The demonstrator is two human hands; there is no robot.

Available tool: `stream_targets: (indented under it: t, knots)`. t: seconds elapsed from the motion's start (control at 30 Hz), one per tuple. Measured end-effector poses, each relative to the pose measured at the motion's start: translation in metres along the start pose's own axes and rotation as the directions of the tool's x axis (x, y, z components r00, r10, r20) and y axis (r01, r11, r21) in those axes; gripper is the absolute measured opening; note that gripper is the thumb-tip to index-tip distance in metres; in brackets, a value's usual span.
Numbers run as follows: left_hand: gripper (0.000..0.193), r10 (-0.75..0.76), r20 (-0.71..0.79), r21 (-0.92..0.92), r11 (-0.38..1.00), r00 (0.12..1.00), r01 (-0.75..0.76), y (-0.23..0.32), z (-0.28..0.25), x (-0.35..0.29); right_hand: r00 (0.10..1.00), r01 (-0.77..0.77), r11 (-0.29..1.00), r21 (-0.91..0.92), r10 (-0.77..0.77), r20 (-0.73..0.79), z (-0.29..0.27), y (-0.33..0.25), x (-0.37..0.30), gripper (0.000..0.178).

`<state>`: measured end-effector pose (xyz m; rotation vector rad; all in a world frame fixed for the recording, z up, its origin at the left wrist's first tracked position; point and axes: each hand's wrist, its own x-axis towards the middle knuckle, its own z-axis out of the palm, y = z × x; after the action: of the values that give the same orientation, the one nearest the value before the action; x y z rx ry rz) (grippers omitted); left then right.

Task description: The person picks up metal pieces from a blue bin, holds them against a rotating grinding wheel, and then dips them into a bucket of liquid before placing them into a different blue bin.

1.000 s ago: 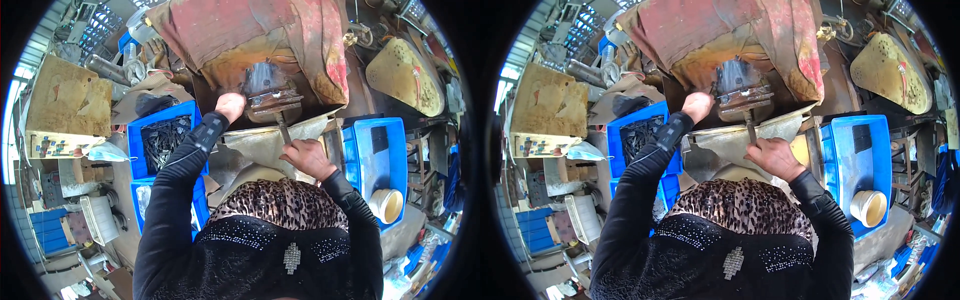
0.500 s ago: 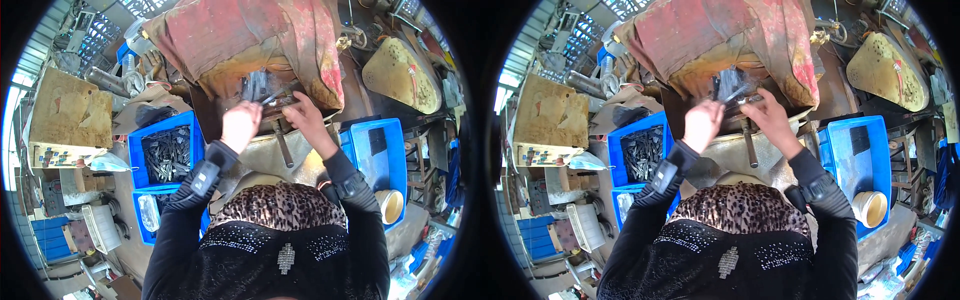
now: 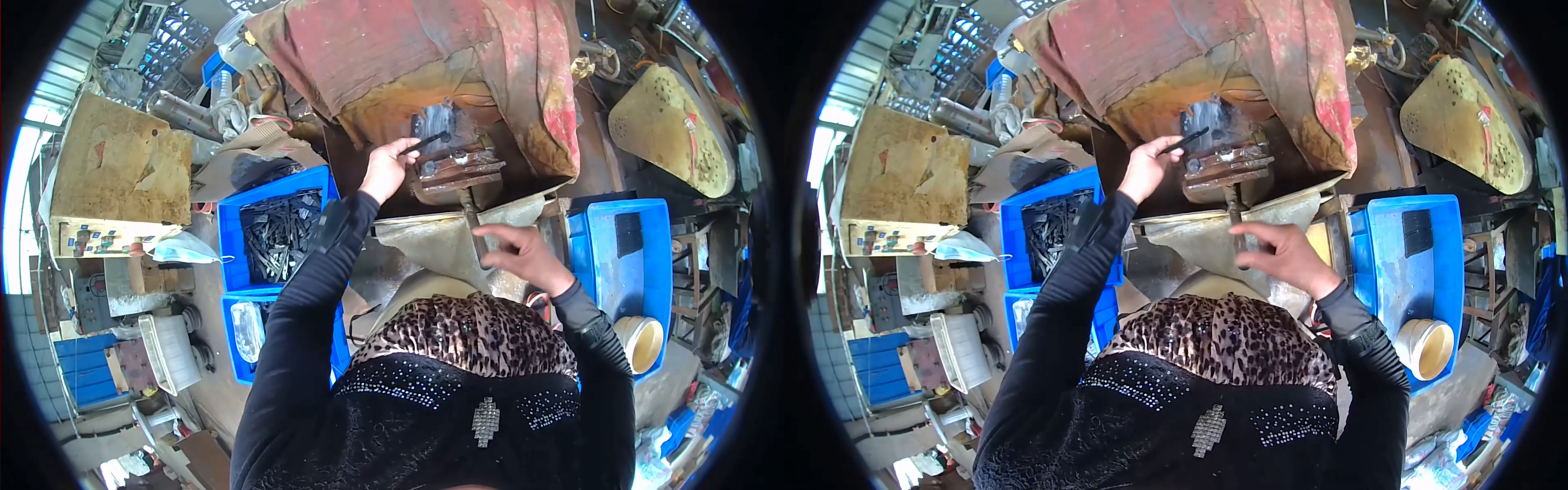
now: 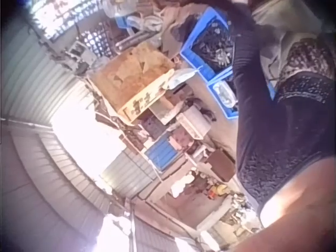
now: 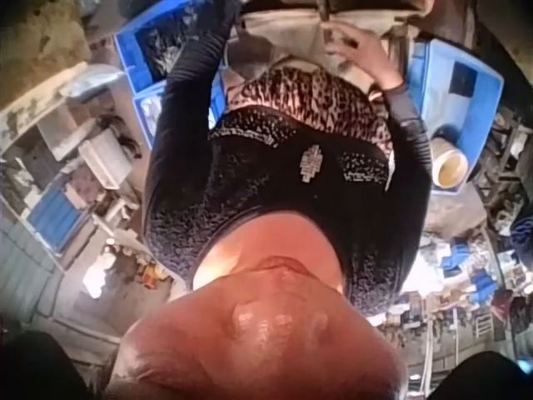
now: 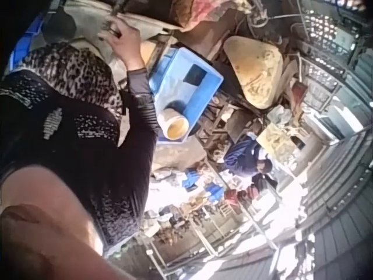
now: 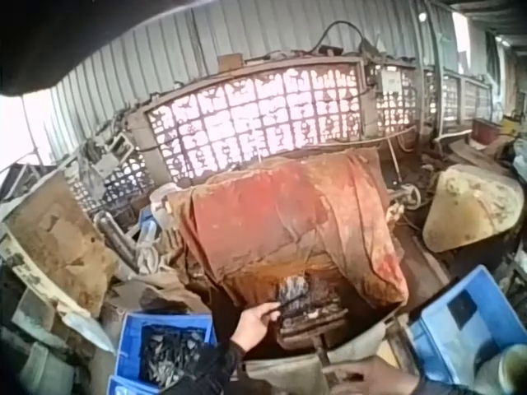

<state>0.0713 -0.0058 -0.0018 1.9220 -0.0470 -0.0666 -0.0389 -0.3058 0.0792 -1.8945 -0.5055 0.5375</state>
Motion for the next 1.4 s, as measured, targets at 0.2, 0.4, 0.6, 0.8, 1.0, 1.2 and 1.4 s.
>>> stream_targets:
  t: [0.2,0.4,0.6,0.8,1.0,1.2,1.4]
  knots:
    - [0.048,0.165,0.109,-0.084,0.984,0.980,-0.156,-0.059,0.027,0.023,0.961,0.272,0.914,-0.302,-0.274,0.035,0.016,0.012,-0.006,0.038]
    - [0.064,0.124,0.316,0.374,0.895,0.941,-0.243,-0.066,0.017,0.029,0.934,0.343,0.818,-0.462,-0.349,0.076,0.017,0.011,-0.009,0.038]
    - [0.049,0.152,0.347,0.613,0.710,0.926,-0.346,-0.006,-0.002,0.006,0.907,0.384,0.647,-0.658,-0.396,0.141,0.018,0.006,-0.008,0.033]
    - [0.037,0.346,0.054,0.503,0.801,0.937,-0.325,0.010,-0.071,-0.037,0.866,0.419,0.621,-0.662,-0.493,0.085,0.017,-0.007,0.008,0.027]
    - [0.020,0.336,-0.427,0.641,0.767,0.840,0.019,-0.030,-0.191,-0.135,0.777,0.338,0.618,-0.710,-0.609,-0.161,-0.008,-0.042,0.080,0.041]
    - [0.024,-0.136,-0.510,0.566,0.691,0.850,0.450,-0.121,-0.194,-0.234,0.840,0.180,0.763,-0.621,-0.448,-0.307,-0.056,-0.056,0.189,0.033]
    - [0.033,-0.136,-0.337,0.726,0.592,0.932,0.349,-0.157,-0.182,-0.240,0.905,0.104,0.781,-0.616,-0.331,-0.267,-0.112,-0.041,0.291,0.049]
